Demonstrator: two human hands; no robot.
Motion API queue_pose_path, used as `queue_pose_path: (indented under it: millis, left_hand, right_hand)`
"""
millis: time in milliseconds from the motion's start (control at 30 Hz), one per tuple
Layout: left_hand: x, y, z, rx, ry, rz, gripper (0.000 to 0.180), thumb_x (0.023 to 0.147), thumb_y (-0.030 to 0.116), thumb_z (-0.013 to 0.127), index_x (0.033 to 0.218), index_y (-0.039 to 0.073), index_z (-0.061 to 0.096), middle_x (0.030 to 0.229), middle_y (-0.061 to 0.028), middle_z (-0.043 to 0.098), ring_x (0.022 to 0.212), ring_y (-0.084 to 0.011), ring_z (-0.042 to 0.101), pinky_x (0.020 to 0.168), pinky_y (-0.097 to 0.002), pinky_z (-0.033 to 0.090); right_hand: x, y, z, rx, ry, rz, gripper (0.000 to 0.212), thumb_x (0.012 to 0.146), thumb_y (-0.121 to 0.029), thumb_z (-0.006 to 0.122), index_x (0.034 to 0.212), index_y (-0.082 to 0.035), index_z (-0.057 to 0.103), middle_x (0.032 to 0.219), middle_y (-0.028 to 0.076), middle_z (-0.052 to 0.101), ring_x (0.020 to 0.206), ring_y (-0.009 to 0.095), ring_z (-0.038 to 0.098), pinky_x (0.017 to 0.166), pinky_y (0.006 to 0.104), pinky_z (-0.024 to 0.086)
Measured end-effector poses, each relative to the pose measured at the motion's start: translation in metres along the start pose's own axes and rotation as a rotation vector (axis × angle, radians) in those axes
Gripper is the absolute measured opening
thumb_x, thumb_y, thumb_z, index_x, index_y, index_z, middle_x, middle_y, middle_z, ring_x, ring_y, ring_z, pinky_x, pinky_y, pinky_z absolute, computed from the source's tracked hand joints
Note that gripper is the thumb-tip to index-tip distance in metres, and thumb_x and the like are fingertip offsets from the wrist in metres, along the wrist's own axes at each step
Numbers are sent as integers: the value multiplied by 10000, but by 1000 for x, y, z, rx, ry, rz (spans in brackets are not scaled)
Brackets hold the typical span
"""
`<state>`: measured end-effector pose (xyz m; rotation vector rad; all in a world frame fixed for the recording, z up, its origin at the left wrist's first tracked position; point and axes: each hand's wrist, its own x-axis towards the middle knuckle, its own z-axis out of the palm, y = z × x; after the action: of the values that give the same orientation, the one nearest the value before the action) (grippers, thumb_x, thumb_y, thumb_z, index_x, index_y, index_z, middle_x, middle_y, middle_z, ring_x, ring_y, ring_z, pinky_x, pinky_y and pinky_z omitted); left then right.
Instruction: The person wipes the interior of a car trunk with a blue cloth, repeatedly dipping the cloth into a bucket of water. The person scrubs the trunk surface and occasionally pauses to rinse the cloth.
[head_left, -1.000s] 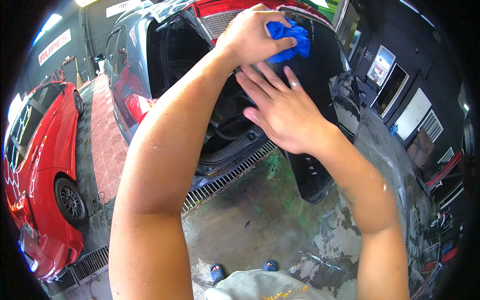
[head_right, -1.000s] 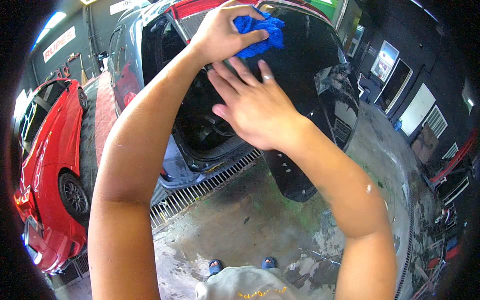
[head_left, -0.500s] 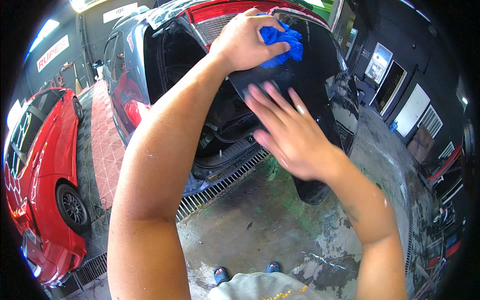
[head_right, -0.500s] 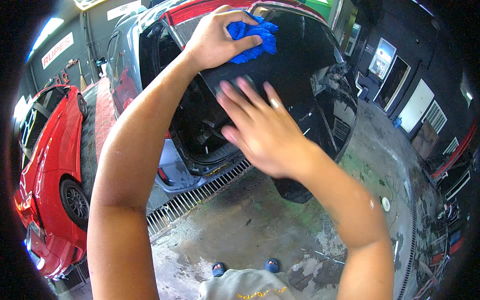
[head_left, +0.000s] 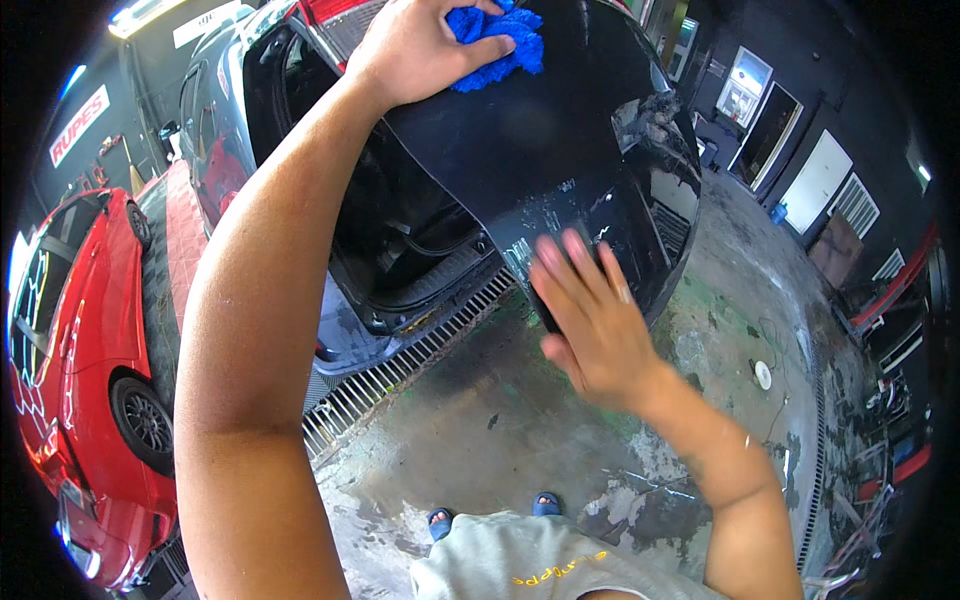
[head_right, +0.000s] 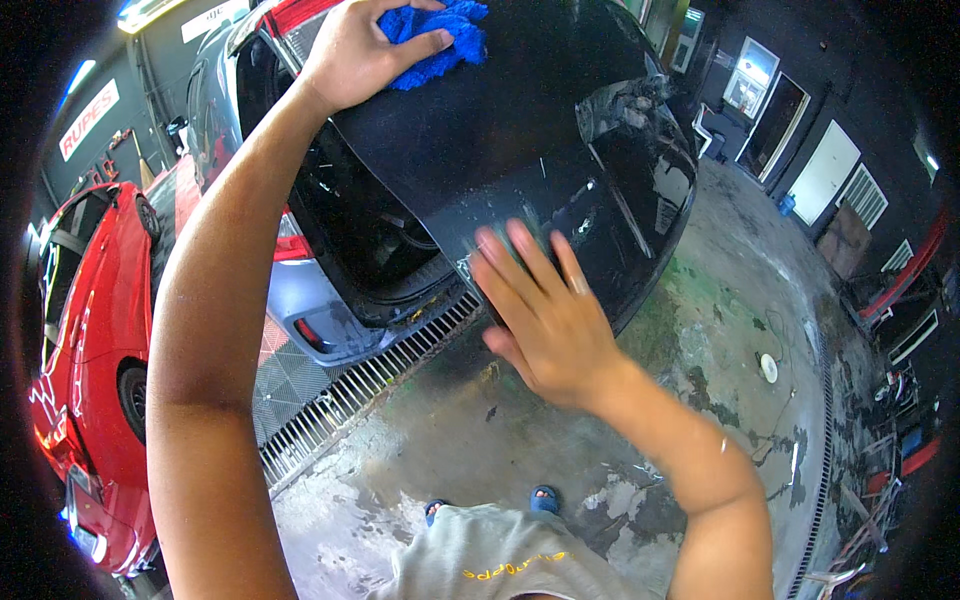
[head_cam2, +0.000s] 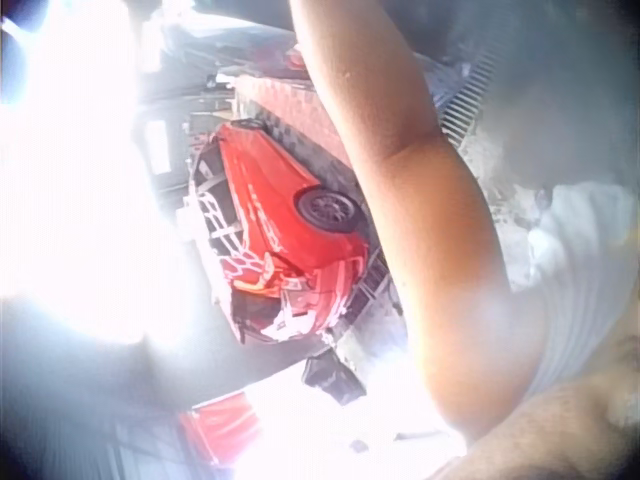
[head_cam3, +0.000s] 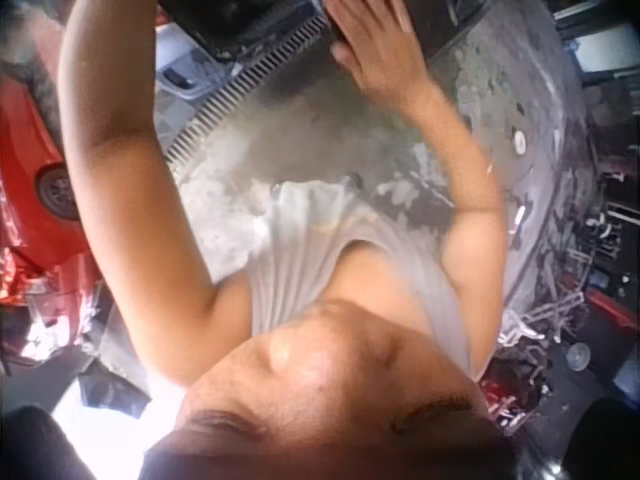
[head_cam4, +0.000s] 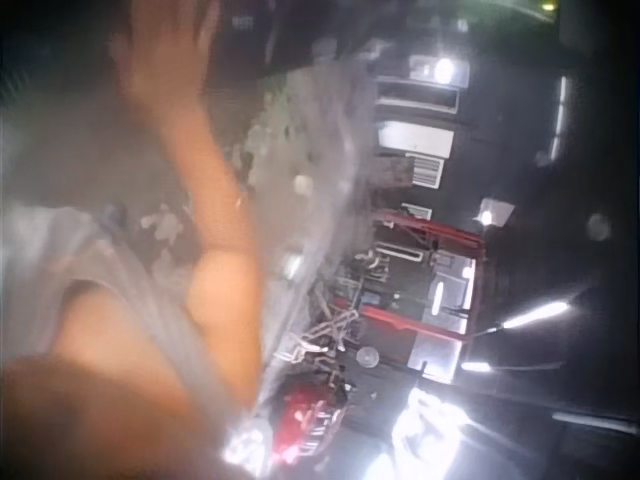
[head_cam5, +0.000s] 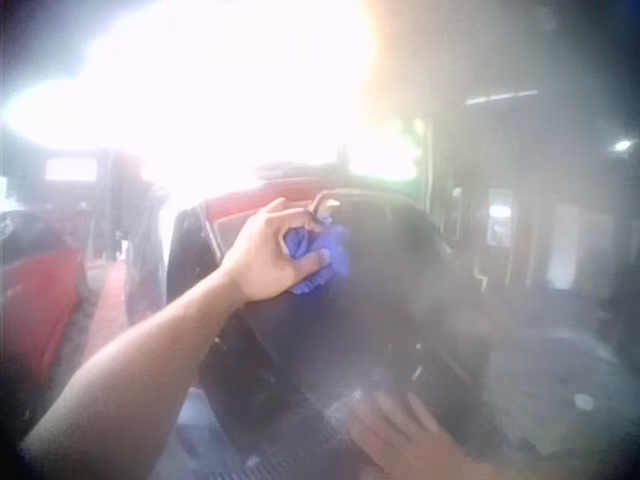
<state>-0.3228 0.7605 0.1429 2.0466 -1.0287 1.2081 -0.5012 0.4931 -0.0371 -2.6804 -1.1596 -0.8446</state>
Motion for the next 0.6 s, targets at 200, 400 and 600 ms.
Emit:
queue_pose_path:
  millis: [200, 400, 600]
  left_hand:
    - [5, 4, 10, 79, 49, 64, 375, 811, 233, 901, 1139, 83, 798, 1175, -196, 716, 1117, -392, 718, 1023, -481, 568]
    - [2, 0, 8, 80, 7, 102, 379, 822, 237, 892, 1154, 83, 794, 1201, -199, 709, 1144, -385, 712, 1041, -479, 562]
    - [3, 11, 10, 78, 47, 9, 378, 816, 233, 903, 1148, 86, 797, 1187, -195, 724, 1125, -380, 718, 1020, -479, 570]
  right_hand:
    - [-42, 5, 26, -4, 74, -31, 710, 1101, -397, 555, 1697, -46, 390, 1804, 163, 315, 1679, 435, 226, 1321, 673, 164]
    - [27, -16, 8, 31, 77, 38, 756, 1032, -339, 659, 1680, -44, 408, 1794, 163, 331, 1662, 435, 260, 1297, 691, 195]
    - [-39, -11, 20, 5, 35, 22, 784, 997, -341, 681, 1678, -52, 421, 1772, 163, 378, 1667, 421, 266, 1293, 710, 170]
